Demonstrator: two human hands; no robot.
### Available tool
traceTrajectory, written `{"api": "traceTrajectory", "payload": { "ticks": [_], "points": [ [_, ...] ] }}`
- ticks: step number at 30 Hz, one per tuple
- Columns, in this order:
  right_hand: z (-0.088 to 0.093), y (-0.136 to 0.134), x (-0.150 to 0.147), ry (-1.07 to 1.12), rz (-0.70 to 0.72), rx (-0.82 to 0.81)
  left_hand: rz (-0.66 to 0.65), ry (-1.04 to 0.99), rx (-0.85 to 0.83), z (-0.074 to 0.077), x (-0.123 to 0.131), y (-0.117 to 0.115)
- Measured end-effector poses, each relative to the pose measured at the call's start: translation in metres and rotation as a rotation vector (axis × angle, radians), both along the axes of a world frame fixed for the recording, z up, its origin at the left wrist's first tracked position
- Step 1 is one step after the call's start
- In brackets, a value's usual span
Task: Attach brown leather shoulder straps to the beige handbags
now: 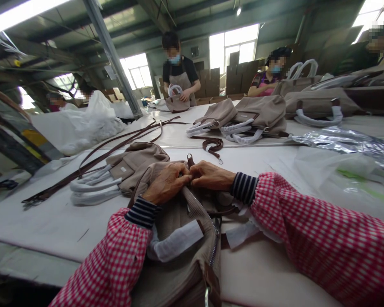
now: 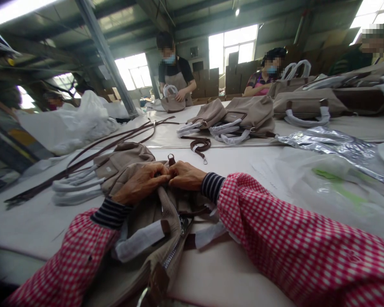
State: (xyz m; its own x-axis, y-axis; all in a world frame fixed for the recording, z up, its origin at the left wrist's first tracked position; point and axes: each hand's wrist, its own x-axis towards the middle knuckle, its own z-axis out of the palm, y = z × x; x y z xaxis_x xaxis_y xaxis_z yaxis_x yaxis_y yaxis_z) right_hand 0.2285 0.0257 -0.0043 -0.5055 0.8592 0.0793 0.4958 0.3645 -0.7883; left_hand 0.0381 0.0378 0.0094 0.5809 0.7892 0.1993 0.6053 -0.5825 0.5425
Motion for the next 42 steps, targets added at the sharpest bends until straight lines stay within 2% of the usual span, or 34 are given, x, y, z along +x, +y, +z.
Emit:
{"api": "traceTrajectory", "payload": {
  "ticks": [4,11,22,27,32,35,38,42],
  "points": [
    [-0.007,-0.001,0.001,0.077,-0.017,0.021,-0.014,0.004,0.014,-0.001,0.000,-0.001],
    [-0.012,-0.003,-0.001,0.123,-0.017,0.156,-0.006,0.035,0.073,-0.004,-0.002,-0.001],
    [-0.027,0.006,-0.005,0.380,0.123,0.015,0.088,0.052,0.062,0.004,0.004,-0.010],
    [-0.039,0.001,-0.004,0.488,0.128,0.045,-0.031,0.197,0.133,0.015,-0.009,-0.011],
    [-0.046,0.000,-0.002,0.472,0.100,0.155,-0.041,0.450,0.184,0.021,-0.008,-0.010],
    [-0.047,0.000,-0.002,0.452,0.099,0.187,-0.062,0.432,0.202,0.020,-0.005,-0.010],
    [-0.045,0.001,-0.001,0.448,0.102,0.180,-0.141,0.378,0.219,0.018,-0.006,-0.010],
    [-0.037,0.004,0.002,0.401,0.116,0.123,-0.200,0.280,0.159,0.017,-0.009,-0.008]
  ]
}}
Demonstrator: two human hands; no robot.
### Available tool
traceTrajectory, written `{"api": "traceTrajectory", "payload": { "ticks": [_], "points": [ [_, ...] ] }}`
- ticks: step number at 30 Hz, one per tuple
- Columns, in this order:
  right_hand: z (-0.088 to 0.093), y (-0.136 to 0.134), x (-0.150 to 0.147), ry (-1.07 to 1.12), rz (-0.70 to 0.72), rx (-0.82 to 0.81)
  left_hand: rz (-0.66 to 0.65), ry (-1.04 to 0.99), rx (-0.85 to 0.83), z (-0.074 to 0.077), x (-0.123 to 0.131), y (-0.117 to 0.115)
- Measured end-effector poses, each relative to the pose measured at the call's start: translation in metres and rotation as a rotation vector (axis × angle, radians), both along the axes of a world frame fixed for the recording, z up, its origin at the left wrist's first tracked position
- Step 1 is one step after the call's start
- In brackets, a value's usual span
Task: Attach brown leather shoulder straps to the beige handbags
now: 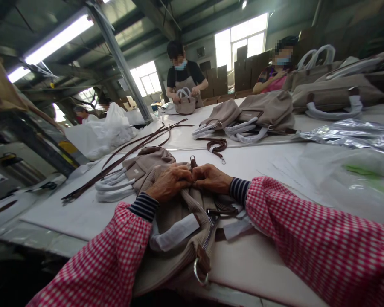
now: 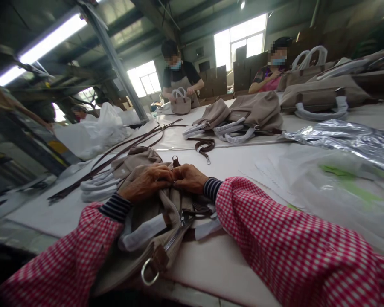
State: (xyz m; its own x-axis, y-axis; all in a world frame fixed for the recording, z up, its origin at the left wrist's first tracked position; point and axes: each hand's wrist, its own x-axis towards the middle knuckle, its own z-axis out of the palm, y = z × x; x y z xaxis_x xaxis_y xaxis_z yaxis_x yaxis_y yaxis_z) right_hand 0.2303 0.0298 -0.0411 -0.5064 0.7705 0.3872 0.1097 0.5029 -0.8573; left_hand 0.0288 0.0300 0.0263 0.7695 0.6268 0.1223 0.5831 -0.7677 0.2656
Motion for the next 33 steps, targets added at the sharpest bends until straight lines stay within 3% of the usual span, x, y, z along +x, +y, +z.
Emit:
{"api": "traceTrajectory", "payload": {
  "ticks": [3,6,13,16,19,22,25,29,33],
  "points": [
    [0.008,0.002,0.005,-0.110,-0.016,-0.036,0.007,-0.051,-0.062,-0.004,0.001,0.001],
    [0.019,0.002,0.012,-0.225,-0.059,-0.020,0.103,-0.083,-0.042,-0.011,0.004,0.001],
    [0.068,-0.010,0.053,-0.230,-0.230,-0.066,0.139,-0.151,-0.018,-0.022,0.009,-0.005],
    [0.081,-0.024,0.076,-0.276,-0.261,-0.057,0.189,-0.184,0.031,-0.026,0.013,-0.007],
    [0.076,-0.034,0.091,-0.318,-0.252,-0.123,0.235,-0.192,0.073,-0.029,0.017,-0.008],
    [0.058,-0.035,0.095,-0.338,-0.281,-0.165,0.219,-0.193,0.091,-0.031,0.018,-0.008],
    [0.043,-0.028,0.090,-0.396,-0.352,-0.084,0.196,-0.196,0.104,-0.031,0.018,-0.007],
    [0.039,-0.015,0.085,-0.529,-0.423,0.103,0.189,-0.187,0.103,-0.031,0.018,-0.007],
    [0.040,-0.004,0.087,-0.700,-0.364,0.090,0.185,-0.206,0.089,-0.032,0.018,-0.007]
  ]
}}
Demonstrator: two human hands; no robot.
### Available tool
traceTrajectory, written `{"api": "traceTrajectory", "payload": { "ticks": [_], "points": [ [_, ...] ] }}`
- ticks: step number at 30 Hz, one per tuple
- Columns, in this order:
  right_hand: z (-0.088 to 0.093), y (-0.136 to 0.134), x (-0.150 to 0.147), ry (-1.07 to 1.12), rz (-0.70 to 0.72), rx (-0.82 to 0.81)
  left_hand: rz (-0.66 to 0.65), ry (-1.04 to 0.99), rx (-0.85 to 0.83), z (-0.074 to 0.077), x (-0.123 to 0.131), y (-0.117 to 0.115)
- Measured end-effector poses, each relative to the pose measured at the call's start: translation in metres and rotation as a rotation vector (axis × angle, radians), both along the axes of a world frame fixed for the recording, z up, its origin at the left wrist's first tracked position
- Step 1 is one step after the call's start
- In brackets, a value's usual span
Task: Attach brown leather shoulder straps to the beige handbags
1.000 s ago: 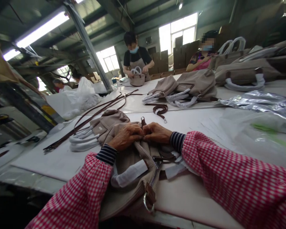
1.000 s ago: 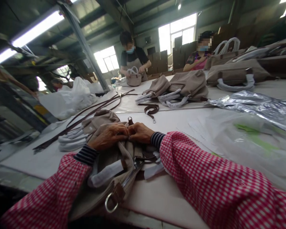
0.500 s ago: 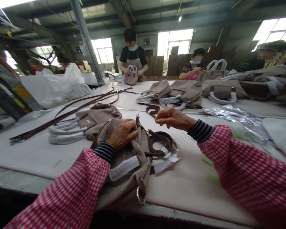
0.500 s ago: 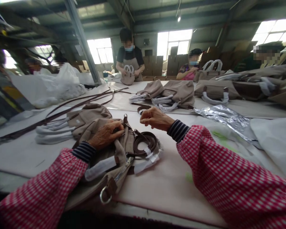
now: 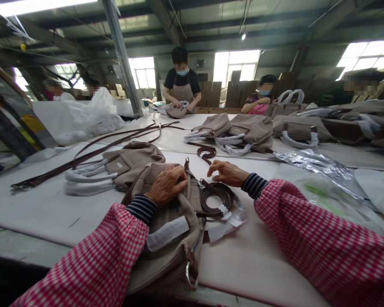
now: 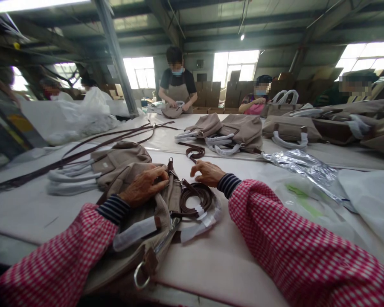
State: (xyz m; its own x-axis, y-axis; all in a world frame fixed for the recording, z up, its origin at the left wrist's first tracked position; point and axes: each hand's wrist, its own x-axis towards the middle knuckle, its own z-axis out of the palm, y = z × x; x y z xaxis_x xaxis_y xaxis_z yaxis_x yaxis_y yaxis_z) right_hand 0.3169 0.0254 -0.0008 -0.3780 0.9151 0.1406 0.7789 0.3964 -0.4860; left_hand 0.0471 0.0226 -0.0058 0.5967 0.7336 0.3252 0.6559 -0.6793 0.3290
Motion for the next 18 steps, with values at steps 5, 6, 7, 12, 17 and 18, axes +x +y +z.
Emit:
{"api": "traceTrajectory", "payload": {
  "ticks": [5,6,7,12,17,18],
  "points": [
    [0.002,-0.002,0.009,0.143,0.084,-0.179,0.003,-0.067,0.010,-0.001,0.001,-0.004],
    [0.004,-0.005,0.012,0.194,0.087,-0.208,0.010,-0.077,0.017,-0.001,0.002,-0.005],
    [0.006,-0.007,0.015,0.232,0.084,-0.227,0.022,-0.085,0.026,-0.001,0.003,-0.007],
    [0.019,-0.016,0.014,0.366,0.035,-0.122,0.040,-0.130,-0.022,0.006,0.006,-0.011],
    [0.022,-0.015,-0.030,0.617,-0.011,-0.070,0.035,-0.198,-0.138,0.009,0.005,-0.009],
    [0.022,-0.015,-0.042,0.667,-0.001,-0.095,0.031,-0.210,-0.152,0.008,0.004,-0.008]
  ]
}}
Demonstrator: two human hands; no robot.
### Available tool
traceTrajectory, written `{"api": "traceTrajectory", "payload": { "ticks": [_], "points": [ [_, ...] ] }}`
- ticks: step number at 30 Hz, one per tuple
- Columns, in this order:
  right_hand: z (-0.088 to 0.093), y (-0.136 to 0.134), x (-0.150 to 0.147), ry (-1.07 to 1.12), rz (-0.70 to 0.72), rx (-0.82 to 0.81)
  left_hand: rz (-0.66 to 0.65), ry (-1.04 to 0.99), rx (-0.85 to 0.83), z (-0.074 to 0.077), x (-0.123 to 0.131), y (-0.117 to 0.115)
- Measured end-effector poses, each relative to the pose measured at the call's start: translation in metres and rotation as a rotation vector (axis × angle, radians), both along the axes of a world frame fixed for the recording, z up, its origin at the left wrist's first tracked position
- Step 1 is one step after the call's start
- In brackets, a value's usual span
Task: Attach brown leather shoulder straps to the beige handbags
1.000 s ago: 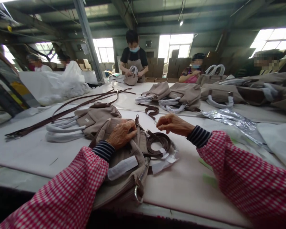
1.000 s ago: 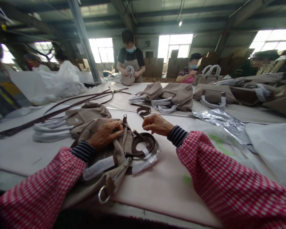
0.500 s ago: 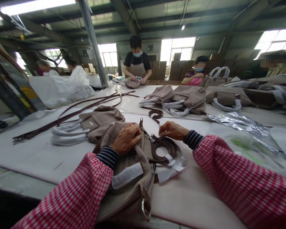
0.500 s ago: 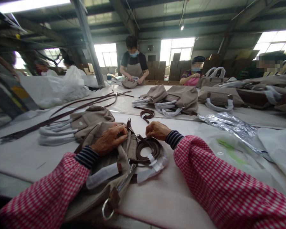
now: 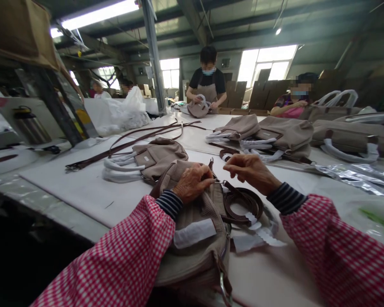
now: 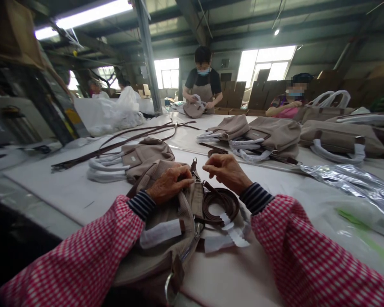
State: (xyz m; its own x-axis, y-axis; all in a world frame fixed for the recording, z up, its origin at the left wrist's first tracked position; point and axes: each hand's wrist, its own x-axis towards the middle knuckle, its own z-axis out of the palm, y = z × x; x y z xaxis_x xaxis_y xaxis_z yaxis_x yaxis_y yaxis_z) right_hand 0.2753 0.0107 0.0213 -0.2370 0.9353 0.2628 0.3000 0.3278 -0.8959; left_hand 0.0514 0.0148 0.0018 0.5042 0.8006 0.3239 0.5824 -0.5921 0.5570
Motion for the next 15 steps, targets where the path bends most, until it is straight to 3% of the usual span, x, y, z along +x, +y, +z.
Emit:
{"api": "traceTrajectory", "payload": {
  "ticks": [6,11,15],
  "points": [
    [-0.009,0.001,-0.040,0.236,0.067,-0.054,-0.074,-0.119,-0.051,-0.008,-0.008,0.008],
    [-0.019,-0.001,-0.038,0.275,0.045,-0.117,-0.202,-0.258,-0.115,-0.007,-0.010,0.010],
    [-0.022,-0.002,-0.034,0.242,0.053,-0.175,-0.214,-0.345,-0.145,-0.006,-0.010,0.010]
  ]
}}
